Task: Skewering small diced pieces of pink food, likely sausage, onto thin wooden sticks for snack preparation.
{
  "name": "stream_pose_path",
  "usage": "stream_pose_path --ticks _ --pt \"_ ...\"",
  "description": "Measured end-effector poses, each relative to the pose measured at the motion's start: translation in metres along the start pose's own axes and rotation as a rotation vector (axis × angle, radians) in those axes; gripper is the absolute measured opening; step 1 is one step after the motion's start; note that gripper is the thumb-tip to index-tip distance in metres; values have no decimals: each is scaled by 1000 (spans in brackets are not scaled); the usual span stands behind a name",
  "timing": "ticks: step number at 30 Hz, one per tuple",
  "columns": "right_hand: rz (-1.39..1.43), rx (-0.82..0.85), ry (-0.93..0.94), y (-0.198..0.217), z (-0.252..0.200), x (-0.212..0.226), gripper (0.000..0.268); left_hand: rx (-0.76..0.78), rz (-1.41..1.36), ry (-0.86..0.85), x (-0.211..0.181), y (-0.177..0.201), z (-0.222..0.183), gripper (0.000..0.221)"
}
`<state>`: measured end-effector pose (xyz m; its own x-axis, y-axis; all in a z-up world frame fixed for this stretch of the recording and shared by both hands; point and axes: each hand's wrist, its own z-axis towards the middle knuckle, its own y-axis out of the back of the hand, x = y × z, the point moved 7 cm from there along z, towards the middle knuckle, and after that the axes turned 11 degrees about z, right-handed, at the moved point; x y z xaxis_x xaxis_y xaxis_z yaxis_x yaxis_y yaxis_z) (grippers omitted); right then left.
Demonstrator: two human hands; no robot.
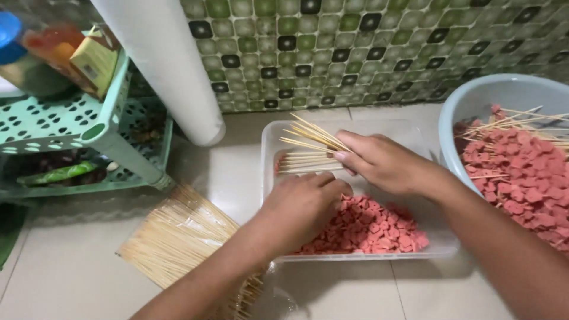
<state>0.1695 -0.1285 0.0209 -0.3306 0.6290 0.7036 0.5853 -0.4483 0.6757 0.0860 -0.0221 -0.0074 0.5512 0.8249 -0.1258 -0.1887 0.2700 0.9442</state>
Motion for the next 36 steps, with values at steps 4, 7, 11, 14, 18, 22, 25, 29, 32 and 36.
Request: stream_pose_path --ticks 4,7,11,14,18,22,25,29,32,36 --pt "-6 33 -24 -10 -19 -11 20 95 -28 -38 3 -10 -2 18" --pt "-68 92 -42 -25 -31 -34 44 262 28 -50 -5 -4 -3 21" --pt "-194 -54 -10 -25 -37 -48 24 317 -34 4 -6 1 -2 30" --pt "-183 5 -127 -31 -38 -57 23 420 -57 5 -7 -1 -3 33" --pt "-184 71 -214 -36 -44 -58 25 486 -107 -32 -7 -4 -4 31" --pt "-160 127 -224 -38 -43 -68 16 497 -159 -40 -6 -3 -3 44" --pt "-174 187 -292 -41 -43 -75 17 527 -236 -16 -6 -2 -4 35" --pt "-170 248 -310 -45 -43 -81 12 582 -290 -52 -10 -4 -4 25" --pt "-152 289 -355 -47 -44 -74 12 585 -281 -50 -9 -6 -5 30" --pt "-195 334 -430 -47 -44 -73 16 546 -302 -75 -10 -10 -3 37"
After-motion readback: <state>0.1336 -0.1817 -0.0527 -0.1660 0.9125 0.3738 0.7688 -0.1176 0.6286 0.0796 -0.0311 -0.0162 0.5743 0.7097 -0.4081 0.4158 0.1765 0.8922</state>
